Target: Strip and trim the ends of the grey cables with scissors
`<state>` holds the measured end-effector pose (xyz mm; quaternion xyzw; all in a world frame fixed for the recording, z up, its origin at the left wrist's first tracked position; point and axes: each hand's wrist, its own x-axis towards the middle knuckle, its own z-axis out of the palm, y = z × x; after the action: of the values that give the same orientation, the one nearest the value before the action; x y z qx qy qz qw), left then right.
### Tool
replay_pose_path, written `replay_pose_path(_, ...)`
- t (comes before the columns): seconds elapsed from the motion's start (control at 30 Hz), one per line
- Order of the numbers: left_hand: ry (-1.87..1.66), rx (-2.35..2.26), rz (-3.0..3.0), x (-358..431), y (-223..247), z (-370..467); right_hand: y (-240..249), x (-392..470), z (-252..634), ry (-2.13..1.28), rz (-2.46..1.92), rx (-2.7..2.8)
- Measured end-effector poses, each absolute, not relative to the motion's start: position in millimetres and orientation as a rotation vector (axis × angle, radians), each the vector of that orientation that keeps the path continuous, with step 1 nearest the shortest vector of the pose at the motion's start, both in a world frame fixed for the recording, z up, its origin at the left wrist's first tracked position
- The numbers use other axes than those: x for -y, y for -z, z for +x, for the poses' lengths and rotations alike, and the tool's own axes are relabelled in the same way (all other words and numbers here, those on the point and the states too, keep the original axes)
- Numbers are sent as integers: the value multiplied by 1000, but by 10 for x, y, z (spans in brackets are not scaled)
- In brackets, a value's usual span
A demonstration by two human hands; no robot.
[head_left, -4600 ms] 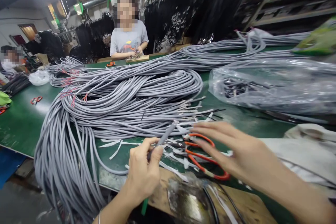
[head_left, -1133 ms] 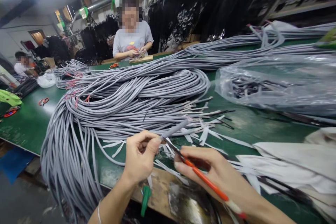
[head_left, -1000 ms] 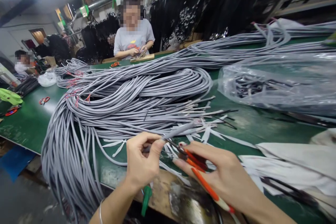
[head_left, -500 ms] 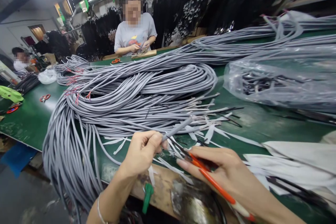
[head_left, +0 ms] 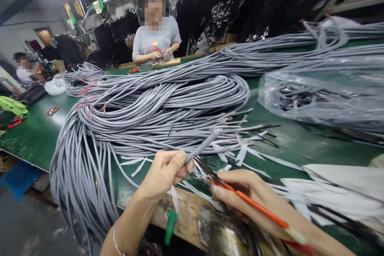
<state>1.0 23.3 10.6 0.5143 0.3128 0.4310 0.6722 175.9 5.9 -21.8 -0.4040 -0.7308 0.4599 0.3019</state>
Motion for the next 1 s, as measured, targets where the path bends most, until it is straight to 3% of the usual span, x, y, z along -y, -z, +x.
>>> replay_pose_path(0.2, -1042, -812, 1247, -207, -64, 42, 76, -49, 1687, -586, -1209, 1949)
replay_pose_path(0.53, -1248, -1451, 1844, -23, -38, 134, 138, -1, 1691, -282, -1089, 1983)
replay_pose_path(1.0, -984, -877, 1304, -250, -126, -5, 133, -44, 1736, -156, -977, 2013)
